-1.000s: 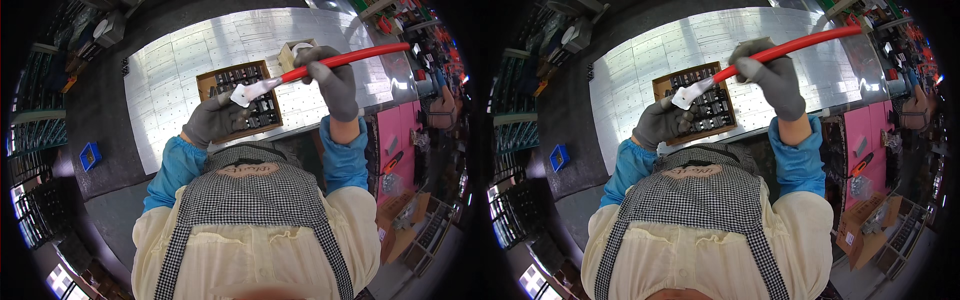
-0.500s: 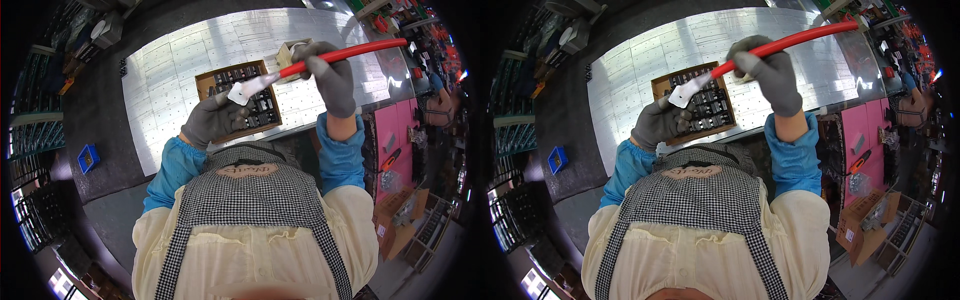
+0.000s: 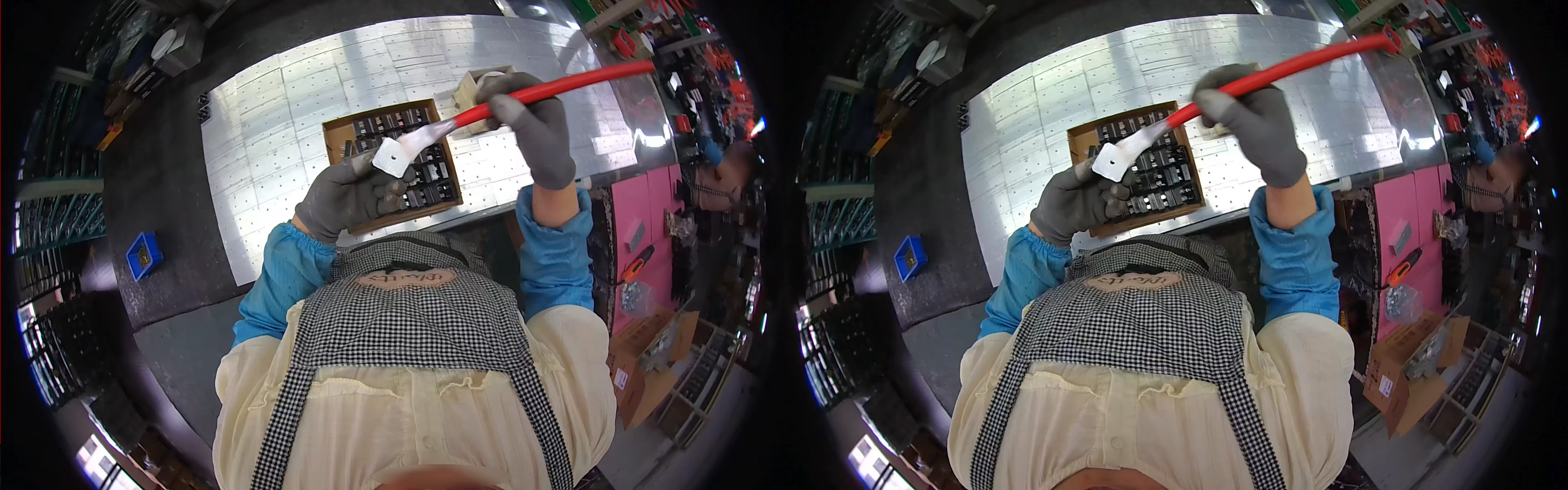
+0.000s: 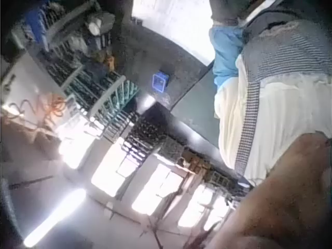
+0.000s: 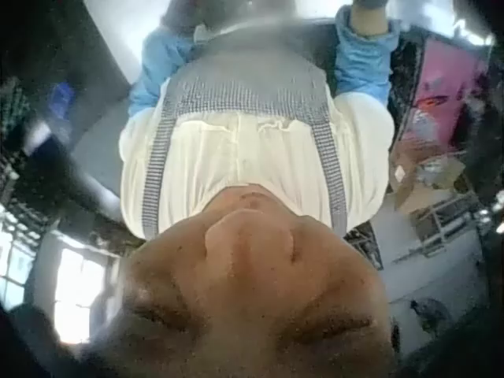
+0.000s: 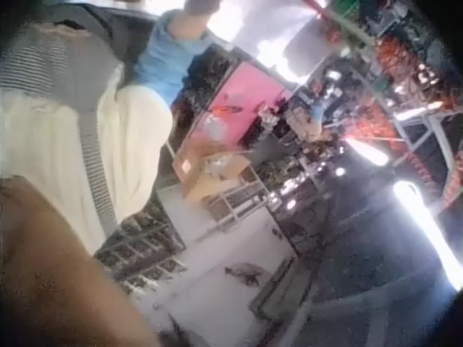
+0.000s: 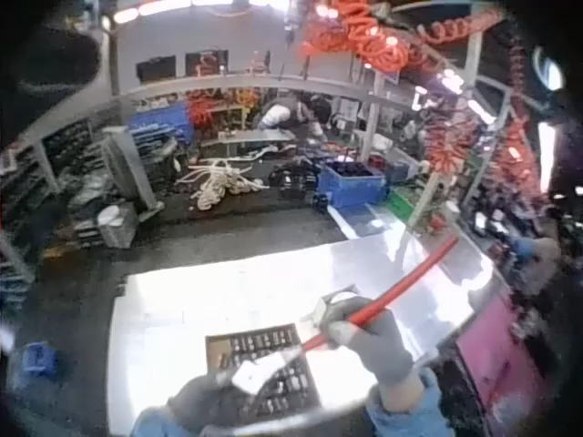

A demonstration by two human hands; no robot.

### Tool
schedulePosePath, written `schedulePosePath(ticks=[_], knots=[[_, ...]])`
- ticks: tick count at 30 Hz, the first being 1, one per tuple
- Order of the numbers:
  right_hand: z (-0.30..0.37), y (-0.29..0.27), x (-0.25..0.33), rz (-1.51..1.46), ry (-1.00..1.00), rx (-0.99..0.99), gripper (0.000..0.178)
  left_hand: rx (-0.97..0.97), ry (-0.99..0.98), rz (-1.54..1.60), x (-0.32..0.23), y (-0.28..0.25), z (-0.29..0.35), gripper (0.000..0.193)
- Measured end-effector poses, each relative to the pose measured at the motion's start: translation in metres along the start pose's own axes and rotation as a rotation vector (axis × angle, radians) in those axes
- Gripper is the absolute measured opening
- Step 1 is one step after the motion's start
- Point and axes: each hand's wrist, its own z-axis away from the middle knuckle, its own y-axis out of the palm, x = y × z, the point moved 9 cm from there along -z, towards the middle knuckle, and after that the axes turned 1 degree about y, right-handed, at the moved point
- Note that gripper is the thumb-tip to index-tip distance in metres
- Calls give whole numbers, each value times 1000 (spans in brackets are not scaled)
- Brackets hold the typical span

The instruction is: Applying adhesive or sealant to electronic components with a brush and organizing them.

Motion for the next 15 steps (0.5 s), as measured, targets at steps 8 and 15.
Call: schedulePosePath(ticks=[8, 15], knots=[[7, -34, 5, -50, -159, -317, 25, -536, 438, -855, -134, -53, 99, 70], [18, -2, -14, 43, -58, -371, 24, -1145, 732, -2087, -316, -96, 252, 73]])
